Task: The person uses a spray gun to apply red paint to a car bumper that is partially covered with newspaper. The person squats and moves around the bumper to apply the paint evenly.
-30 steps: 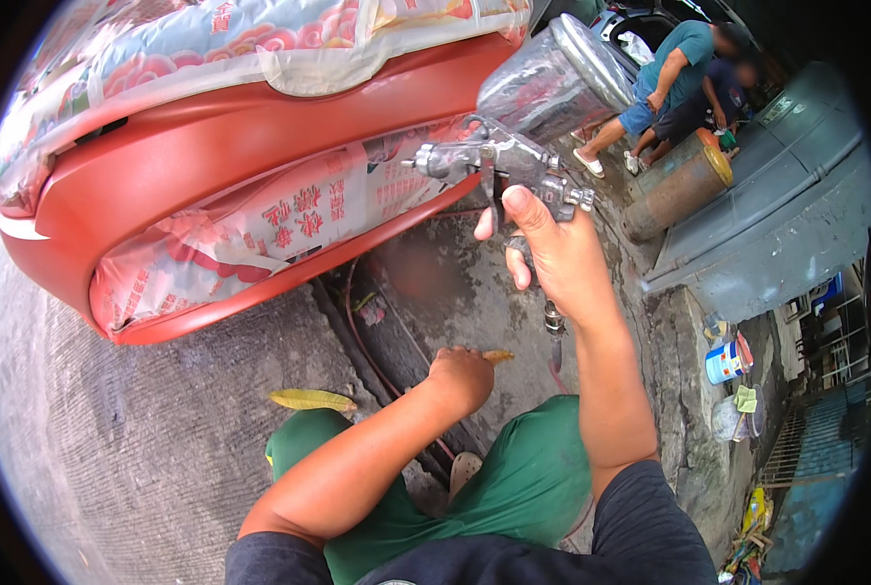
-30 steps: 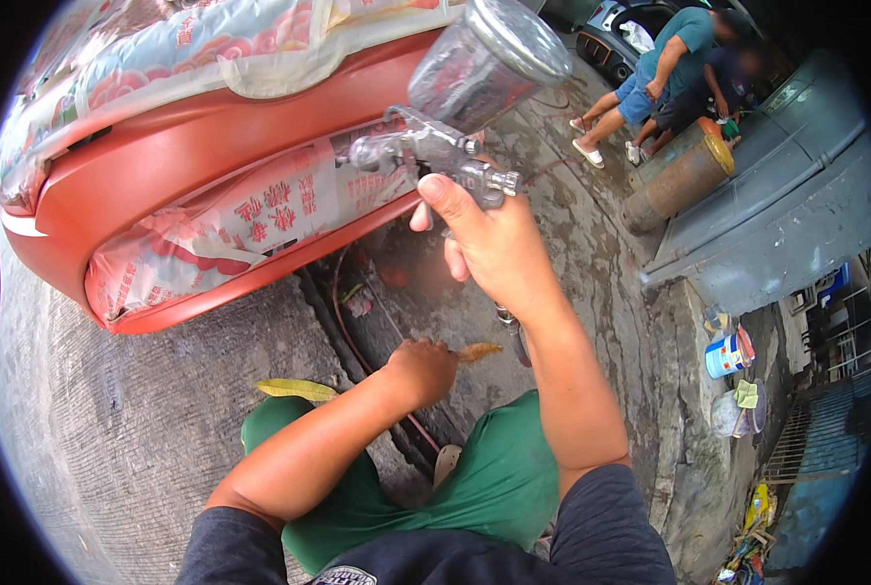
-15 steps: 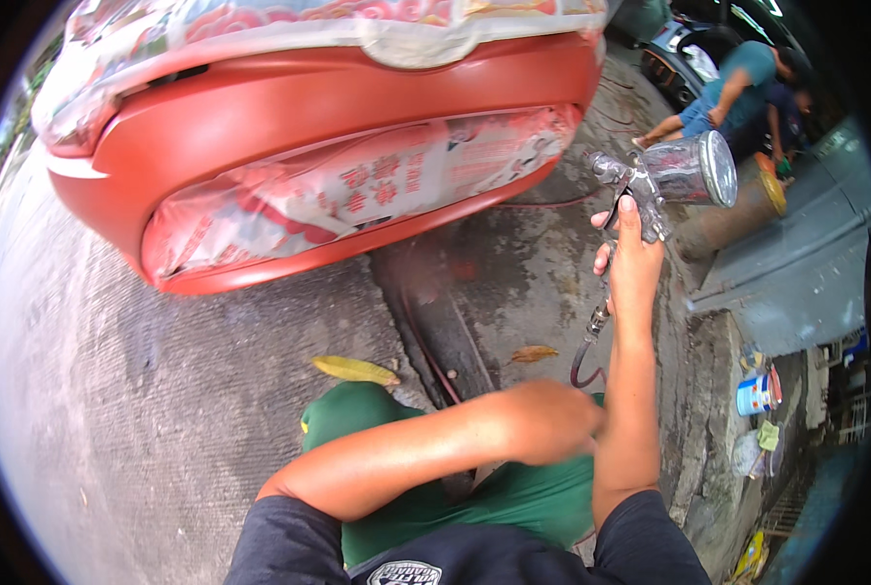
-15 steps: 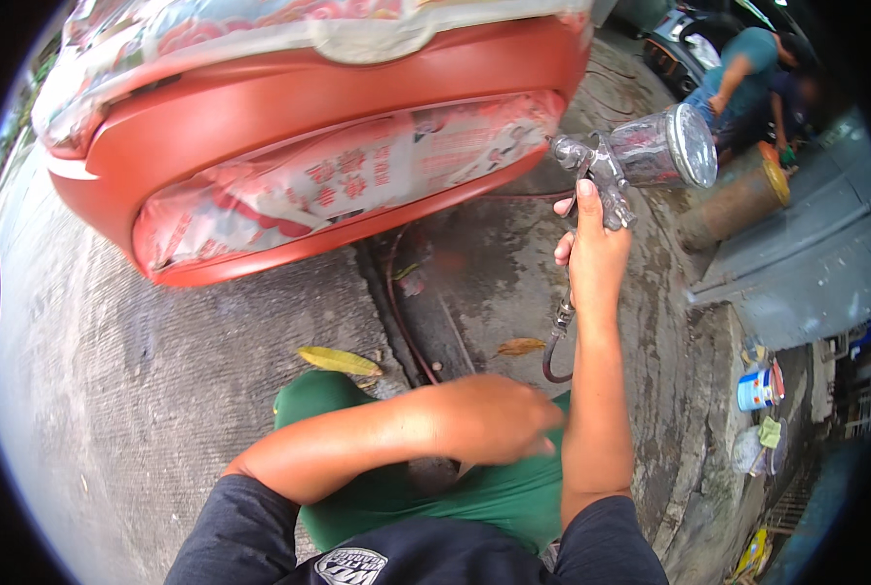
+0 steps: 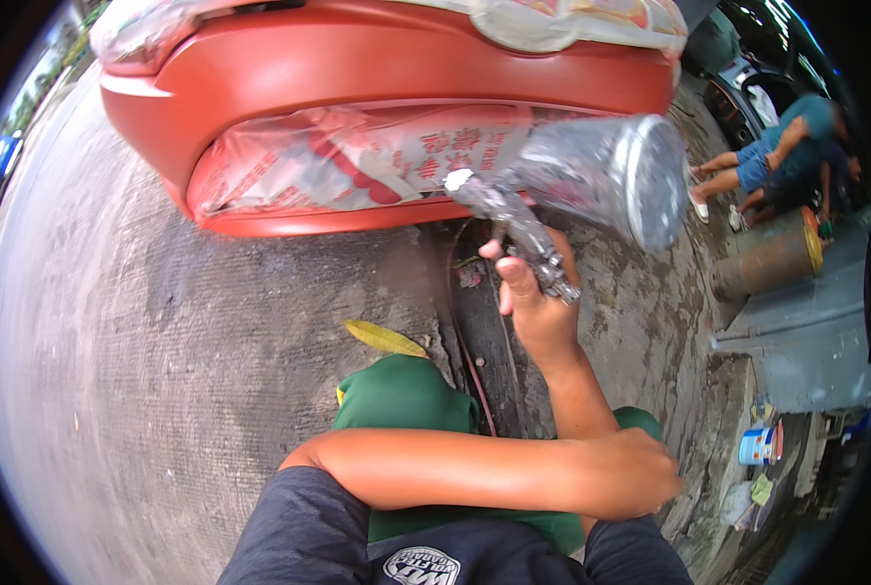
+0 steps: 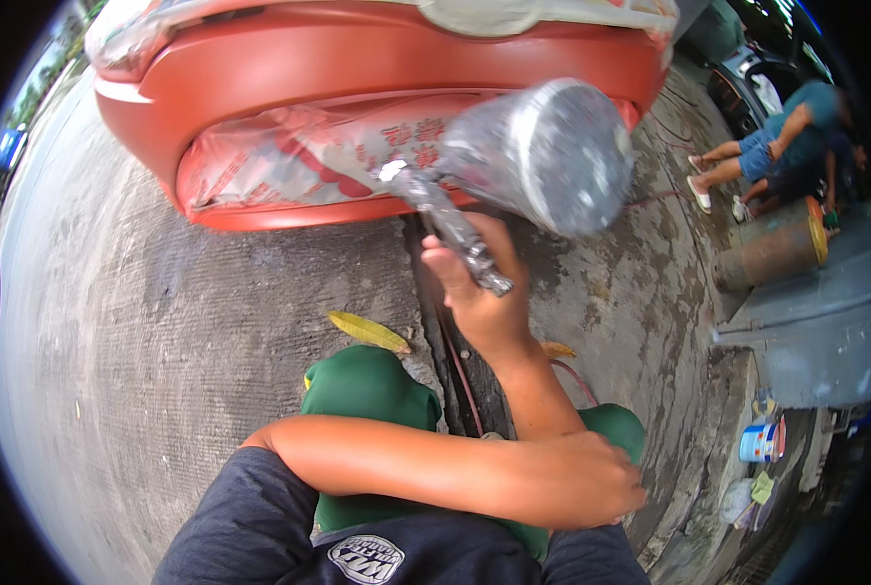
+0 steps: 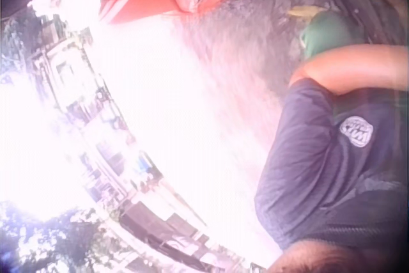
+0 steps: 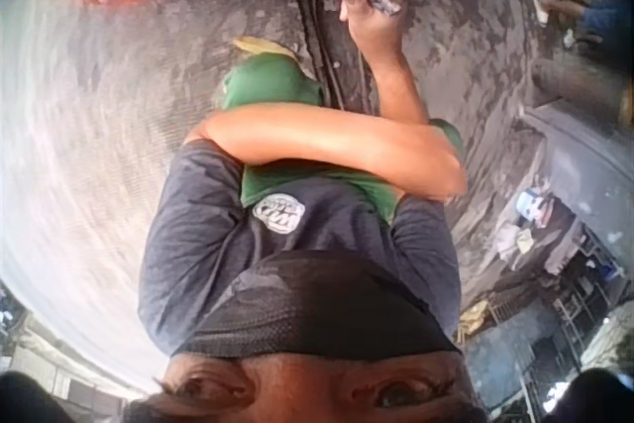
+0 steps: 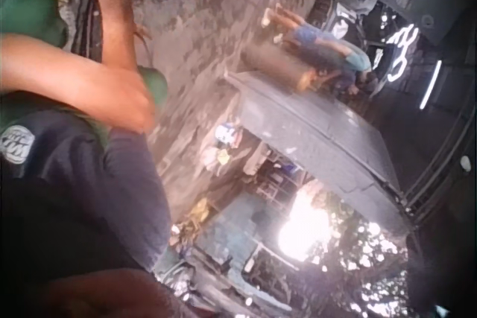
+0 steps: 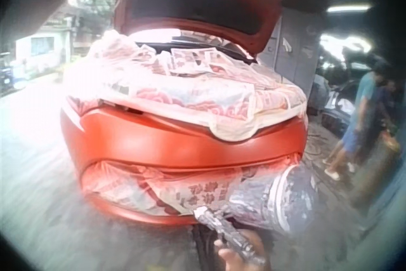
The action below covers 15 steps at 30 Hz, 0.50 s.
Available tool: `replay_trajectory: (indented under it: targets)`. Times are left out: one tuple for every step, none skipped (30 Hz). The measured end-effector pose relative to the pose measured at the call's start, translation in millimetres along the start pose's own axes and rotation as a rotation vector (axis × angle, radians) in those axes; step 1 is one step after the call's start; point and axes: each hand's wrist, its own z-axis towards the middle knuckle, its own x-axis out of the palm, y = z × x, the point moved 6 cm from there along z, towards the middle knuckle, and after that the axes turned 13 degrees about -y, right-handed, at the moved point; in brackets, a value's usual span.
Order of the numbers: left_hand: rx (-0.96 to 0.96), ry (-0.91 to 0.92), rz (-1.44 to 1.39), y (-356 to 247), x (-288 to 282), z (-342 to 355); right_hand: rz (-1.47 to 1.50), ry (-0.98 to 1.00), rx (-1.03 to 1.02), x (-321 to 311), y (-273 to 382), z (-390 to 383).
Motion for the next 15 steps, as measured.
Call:
replay_trajectory:
  targets:
    - [0.033,-0.032,0.006,-2.4,3.2,2.8,-0.015,-0.033,-0.017,-5.3,-6.6,-1.0]
    - [0.059,-0.066,0.023,-5.4,4.5,4.4,-0.056,-0.073,-0.042,-8.3,-14.4,-1.3]
    - [0.086,-0.099,0.04,-8.3,4.9,4.0,-0.105,-0.087,-0.119,-10.7,-24.1,0.5]
    - [0.093,-0.13,0.044,-11.8,2.3,2.8,-0.153,-0.107,-0.195,-6.3,-26.3,2.8]
    - [0.102,-0.16,0.047,-16.4,-0.1,2.3,-0.165,-0.09,-0.23,2.3,-30.3,2.4]
    - [0.111,-0.19,0.051,-20.2,-3.4,1.6,-0.176,-0.075,-0.265,12.4,-33.4,2.1]
    - [0.133,-0.235,0.032,-23.5,-6.9,0.9,-0.187,-0.047,-0.283,27.4,-31.7,1.8]
    - [0.156,-0.278,0.014,-26.1,-11.2,-0.5,-0.196,-0.019,-0.302,43.2,-29.6,1.9]
    - [0.162,-0.315,0.018,-28.3,-15.2,-2.1,-0.202,0.01,-0.324,59.3,-26.8,2.4]
    - [0.151,-0.327,-0.015,-28.0,-21.0,-3.3,-0.23,0.027,-0.413,80.9,-22.4,1.4]
    - [0.155,-0.35,-0.014,-29.4,-27.1,-2.6,-0.27,0.032,-0.508,96.5,-17.9,2.4]
    - [0.159,-0.372,-0.013,-31.4,-33.3,-2.0,-0.308,0.033,-0.604,112.3,-13.5,3.3]
    - [0.138,-0.399,0.012,-30.9,-41.9,-4.5,-0.265,0.09,-0.55,136.0,-17.2,0.8]
    - [0.13,-0.426,0.03,-33.3,-49.7,-5.2,-0.234,0.145,-0.503,155.9,-19.9,-0.9]
    - [0.12,-0.454,0.048,-34.9,-58.0,-7.4,-0.225,0.163,-0.484,174.0,-22.6,-3.5]
